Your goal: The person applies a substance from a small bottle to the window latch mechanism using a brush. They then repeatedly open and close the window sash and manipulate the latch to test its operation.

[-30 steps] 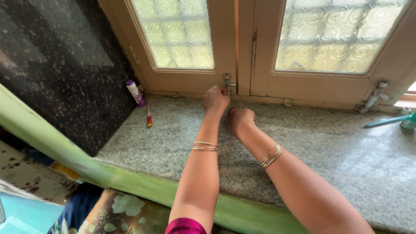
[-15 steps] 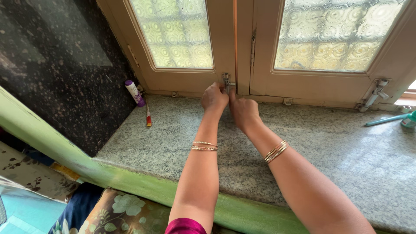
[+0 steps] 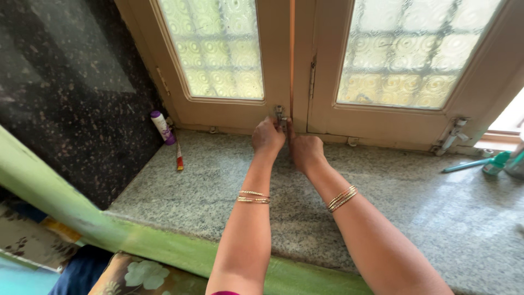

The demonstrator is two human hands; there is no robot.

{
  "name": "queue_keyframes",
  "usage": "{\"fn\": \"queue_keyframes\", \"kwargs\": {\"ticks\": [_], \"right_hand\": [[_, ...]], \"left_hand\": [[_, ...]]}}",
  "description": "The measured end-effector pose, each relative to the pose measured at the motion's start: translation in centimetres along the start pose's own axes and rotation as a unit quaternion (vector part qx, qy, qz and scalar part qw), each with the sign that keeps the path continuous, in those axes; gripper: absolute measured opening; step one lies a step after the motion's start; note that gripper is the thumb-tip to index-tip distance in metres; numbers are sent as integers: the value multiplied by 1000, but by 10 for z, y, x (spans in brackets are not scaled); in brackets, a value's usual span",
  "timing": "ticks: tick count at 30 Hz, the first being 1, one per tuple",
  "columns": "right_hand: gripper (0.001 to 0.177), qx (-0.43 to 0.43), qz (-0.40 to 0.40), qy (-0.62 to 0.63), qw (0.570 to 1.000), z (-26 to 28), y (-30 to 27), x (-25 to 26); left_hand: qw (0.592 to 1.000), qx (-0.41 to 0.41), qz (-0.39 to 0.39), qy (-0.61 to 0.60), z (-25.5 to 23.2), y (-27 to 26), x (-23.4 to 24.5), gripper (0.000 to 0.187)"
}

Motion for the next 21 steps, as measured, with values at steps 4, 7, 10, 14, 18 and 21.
{"fn": "queue_keyframes", "kwargs": {"ticks": [4, 7, 10, 14, 18, 21], "right_hand": [[86, 25, -150, -46, 987, -5, -9, 0], [97, 49, -271, -66, 959, -8, -14, 9], [102, 55, -285, -10, 957, -8, -18, 22], [97, -46, -36, 236, 970, -5, -18, 31], [80, -64, -105, 318, 940, -5, -14, 40], [66, -36, -210, 361, 908, -7, -12, 31]], "left_hand": [[1000, 15, 2, 9, 0, 0, 2, 20], [999, 35, 16, 3, -2, -2, 6, 18], [998, 46, 44, 18, -4, -3, 7, 19], [998, 19, 47, 30, -4, -3, 3, 22], [997, 28, 63, 27, -2, 1, 1, 26], [996, 62, 67, 19, 0, 4, 2, 27]]}}
Point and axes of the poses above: each hand's wrist, its own y-axis towards the middle knuckle, its own x-axis out of the back of the hand, z = x × y, the point moved 2 cm from there along y, towards the middle knuckle, and after that the axes turned 15 degrees about x, right-handed, at the moved point
